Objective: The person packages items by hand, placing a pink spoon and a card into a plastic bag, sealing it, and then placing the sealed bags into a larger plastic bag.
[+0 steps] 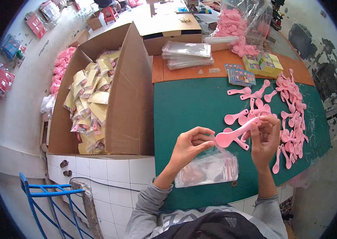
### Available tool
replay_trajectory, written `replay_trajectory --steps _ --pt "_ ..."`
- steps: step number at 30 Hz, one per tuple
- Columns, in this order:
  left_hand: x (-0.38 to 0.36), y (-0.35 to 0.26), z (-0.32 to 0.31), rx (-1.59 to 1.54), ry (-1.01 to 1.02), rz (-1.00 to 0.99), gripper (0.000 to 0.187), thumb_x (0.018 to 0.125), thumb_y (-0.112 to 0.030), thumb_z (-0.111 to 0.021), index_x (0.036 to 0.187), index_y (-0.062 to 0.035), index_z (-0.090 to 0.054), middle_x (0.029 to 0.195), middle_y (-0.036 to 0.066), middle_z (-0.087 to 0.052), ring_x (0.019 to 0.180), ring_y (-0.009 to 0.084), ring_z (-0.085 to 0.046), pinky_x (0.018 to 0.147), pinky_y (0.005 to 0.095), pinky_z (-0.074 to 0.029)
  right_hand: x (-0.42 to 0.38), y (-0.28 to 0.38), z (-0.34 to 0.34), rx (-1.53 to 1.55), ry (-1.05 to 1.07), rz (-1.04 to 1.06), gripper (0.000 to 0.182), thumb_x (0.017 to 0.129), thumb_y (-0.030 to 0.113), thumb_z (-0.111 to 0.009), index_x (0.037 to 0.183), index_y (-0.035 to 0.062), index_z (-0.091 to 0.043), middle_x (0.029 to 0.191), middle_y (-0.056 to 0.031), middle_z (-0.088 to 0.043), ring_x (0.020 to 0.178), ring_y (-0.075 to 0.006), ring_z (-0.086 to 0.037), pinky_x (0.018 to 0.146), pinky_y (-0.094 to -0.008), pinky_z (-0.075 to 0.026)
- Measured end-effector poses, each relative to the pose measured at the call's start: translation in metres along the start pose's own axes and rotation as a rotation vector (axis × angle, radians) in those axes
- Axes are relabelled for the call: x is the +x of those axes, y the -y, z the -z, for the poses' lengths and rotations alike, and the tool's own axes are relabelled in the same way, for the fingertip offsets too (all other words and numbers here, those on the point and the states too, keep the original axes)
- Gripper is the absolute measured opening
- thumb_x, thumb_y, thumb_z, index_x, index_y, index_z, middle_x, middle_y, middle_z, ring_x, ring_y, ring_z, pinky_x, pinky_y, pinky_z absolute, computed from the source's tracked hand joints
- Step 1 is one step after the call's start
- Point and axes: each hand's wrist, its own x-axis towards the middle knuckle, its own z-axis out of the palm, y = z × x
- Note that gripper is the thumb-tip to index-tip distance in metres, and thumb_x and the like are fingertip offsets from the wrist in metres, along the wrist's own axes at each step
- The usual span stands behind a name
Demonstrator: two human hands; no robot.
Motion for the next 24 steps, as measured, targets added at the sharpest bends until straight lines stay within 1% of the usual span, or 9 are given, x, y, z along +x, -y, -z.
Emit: replay_trajectory --steps 2,5,8,10,13,17,19,22,24 --pt "0.0 0.0 0.0 -0.006 -0.022 0.012 0.028 0.081 -0.004 -0.067 0.106 0.0024 -0.057 0.097 0.014 -0.066 0.091 0.0151 -0.064 0.08 0.0246 -0.052 0.004 0.004 -0.003 0.005 -0.094 0.019 0.024 0.086 0.0 -0.057 0.106 0.002 -0.043 0.087 -0.0115 -0.059 0.06 -0.0114 -0.059 0.051 -0.0196 -0.047" --pt "0.0 0.0 0.001 -0.013 -0.041 0.001 0.028 0.081 -0.004 -0.067 0.106 0.0023 -0.057 0.099 0.014 -0.065 0.092 0.0153 -0.064 0.081 0.0245 -0.052 0.005 0.007 -0.001 -0.017 -0.125 0.07 0.023 0.086 0.0 -0.058 0.105 0.0016 -0.044 0.086 -0.0113 -0.059 0.06 -0.0112 -0.059 0.051 -0.0199 -0.048" --pt "0.001 0.002 0.001 -0.031 -0.03 -0.019 0.029 0.081 -0.004 -0.067 0.107 0.0026 -0.056 0.101 0.014 -0.065 0.093 0.0153 -0.063 0.083 0.025 -0.052 0.004 0.002 -0.003 -0.038 -0.021 0.041 0.023 0.086 0.001 -0.058 0.104 0.0016 -0.044 0.086 -0.0109 -0.059 0.06 -0.0109 -0.059 0.051 -0.0201 -0.049" --pt "0.0 -0.002 -0.002 -0.017 -0.029 -0.026 0.03 0.081 -0.005 -0.067 0.108 0.0032 -0.056 0.102 0.013 -0.065 0.093 0.0151 -0.063 0.083 0.0258 -0.051 0.003 0.002 -0.004 -0.036 -0.002 0.015 0.022 0.087 0.001 -0.058 0.104 0.0015 -0.044 0.085 -0.0104 -0.059 0.061 -0.0106 -0.06 0.051 -0.0203 -0.049" --pt "0.002 0.002 -0.002 -0.017 0.021 -0.112 0.032 0.084 -0.01 -0.065 0.111 0.0038 -0.057 0.103 0.012 -0.064 0.092 0.0153 -0.063 0.083 0.0266 -0.051 0.005 0.003 -0.005 0.002 0.03 -0.018 0.022 0.087 0.002 -0.058 0.104 0.0013 -0.045 0.083 -0.0097 -0.06 0.063 -0.0106 -0.061 0.051 -0.0207 -0.05" --pt "0.005 0.0 0.002 0.029 0.145 -0.029 0.028 0.089 -0.011 -0.058 0.112 0.0052 -0.058 0.1 0.011 -0.065 0.092 0.0136 -0.062 0.081 0.0255 -0.051 0.007 0.005 -0.008 0.009 0.008 -0.042 0.021 0.086 0.002 -0.06 0.102 0.0013 -0.047 0.081 -0.009 -0.061 0.065 -0.0103 -0.061 0.054 -0.0209 -0.05" --pt "0.005 -0.005 0.003 0.003 0.19 0.043 0.029 0.091 -0.013 -0.056 0.113 0.0059 -0.058 0.099 0.011 -0.065 0.092 0.0141 -0.062 0.08 0.0257 -0.051 0.011 0.003 -0.006 -0.125 0.037 0.02 0.021 0.085 0.003 -0.061 0.101 0.0016 -0.048 0.081 -0.0086 -0.063 0.066 -0.0099 -0.061 0.056 -0.0205 -0.049" --pt "0.006 -0.015 0.002 -0.036 0.215 0.07 0.033 0.092 -0.016 -0.055 0.116 0.0061 -0.056 0.097 0.01 -0.065 0.087 0.0129 -0.062 0.077 0.0248 -0.051 0.016 0.003 -0.003 -0.212 0.03 0.072 0.02 0.084 0.003 -0.062 0.1 0.002 -0.049 0.08 -0.008 -0.064 0.066 -0.0089 -0.061 0.057 -0.0199 -0.047" --pt "0.012 -0.011 0.005 0.018 0.256 0.033 0.034 0.093 -0.019 -0.054 0.115 0.0062 -0.057 0.096 0.009 -0.065 0.083 0.0107 -0.06 0.076 0.0244 -0.049 0.018 0.003 -0.003 -0.216 0.029 0.079 0.02 0.084 0.003 -0.063 0.099 0.0021 -0.049 0.079 -0.0077 -0.065 0.066 -0.0084 -0.061 0.058 -0.0198 -0.047"
